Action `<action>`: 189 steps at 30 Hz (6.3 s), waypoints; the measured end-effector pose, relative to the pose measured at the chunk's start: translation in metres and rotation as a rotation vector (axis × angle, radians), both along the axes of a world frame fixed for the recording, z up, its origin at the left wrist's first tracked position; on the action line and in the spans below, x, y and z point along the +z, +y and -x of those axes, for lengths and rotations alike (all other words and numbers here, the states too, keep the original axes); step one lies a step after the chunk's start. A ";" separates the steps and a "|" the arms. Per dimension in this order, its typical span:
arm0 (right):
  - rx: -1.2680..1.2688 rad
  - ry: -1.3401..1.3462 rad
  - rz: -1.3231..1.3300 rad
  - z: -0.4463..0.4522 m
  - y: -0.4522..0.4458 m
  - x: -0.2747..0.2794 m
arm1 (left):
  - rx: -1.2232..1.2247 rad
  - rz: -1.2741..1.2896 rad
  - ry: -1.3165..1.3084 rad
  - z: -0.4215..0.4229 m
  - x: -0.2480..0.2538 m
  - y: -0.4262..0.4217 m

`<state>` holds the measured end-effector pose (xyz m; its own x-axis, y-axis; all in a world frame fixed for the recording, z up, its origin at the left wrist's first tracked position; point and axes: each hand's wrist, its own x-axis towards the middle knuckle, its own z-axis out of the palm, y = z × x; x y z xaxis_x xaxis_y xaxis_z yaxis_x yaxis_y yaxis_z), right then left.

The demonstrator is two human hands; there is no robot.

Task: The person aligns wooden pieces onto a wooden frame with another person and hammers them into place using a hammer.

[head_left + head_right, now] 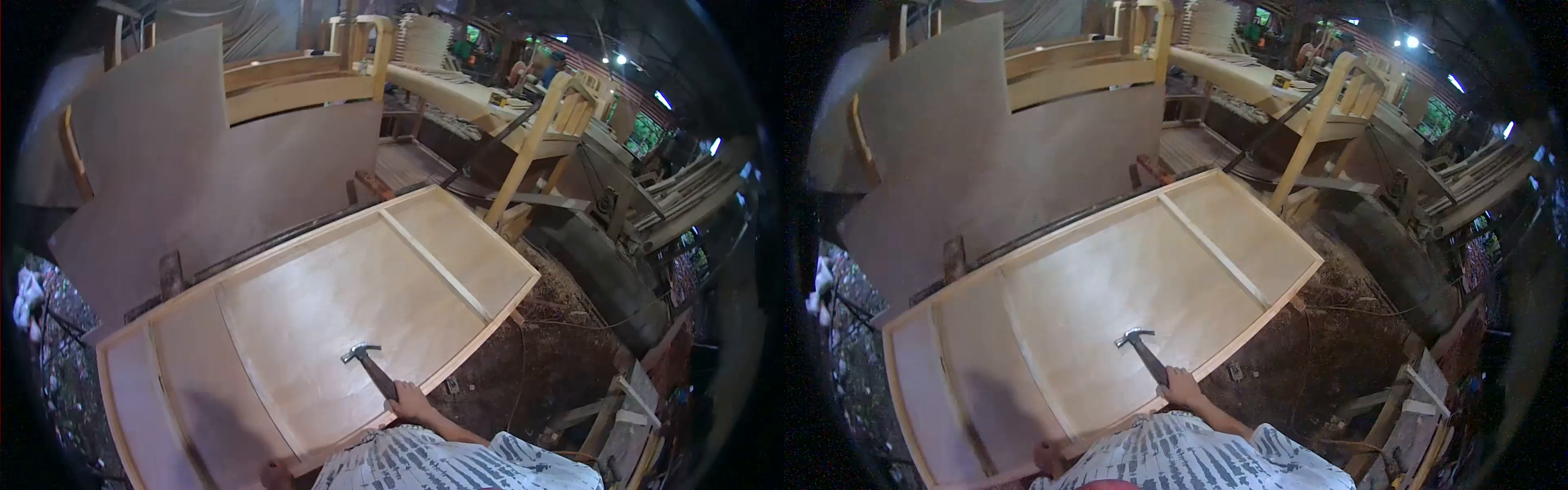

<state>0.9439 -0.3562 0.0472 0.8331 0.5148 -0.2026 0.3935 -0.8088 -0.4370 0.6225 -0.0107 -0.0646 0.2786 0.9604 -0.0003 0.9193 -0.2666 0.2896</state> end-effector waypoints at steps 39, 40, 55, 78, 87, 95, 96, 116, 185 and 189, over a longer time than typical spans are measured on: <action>-0.130 0.214 0.059 -0.041 0.023 -0.016 | 0.032 -0.089 -0.224 -0.010 0.048 -0.019; -0.121 0.242 0.068 -0.042 0.022 -0.017 | 0.003 -0.018 -0.175 -0.006 0.046 -0.016; -0.097 0.279 0.092 -0.043 0.021 -0.019 | 0.075 0.054 -0.100 0.010 0.012 -0.008; -0.089 0.290 0.072 -0.043 0.020 -0.021 | 0.151 -0.019 -0.157 -0.012 0.060 -0.027; -0.113 0.298 0.065 -0.047 0.020 -0.030 | -0.064 0.253 -0.009 0.011 0.051 -0.005; -0.123 0.272 0.029 -0.044 0.023 -0.011 | -0.031 0.177 -0.078 0.015 0.036 -0.008; -0.118 0.271 0.027 -0.045 0.023 -0.013 | -0.032 0.177 -0.075 0.015 0.034 -0.008; -0.118 0.272 0.054 -0.046 0.020 -0.024 | 0.041 0.077 -0.083 0.006 0.046 -0.017; -0.119 0.335 -0.169 -0.053 0.026 -0.035 | 0.075 0.102 -0.123 -0.007 0.047 -0.017; -0.080 0.321 -0.147 -0.051 0.029 -0.032 | 0.105 0.158 -0.063 -0.009 0.053 -0.016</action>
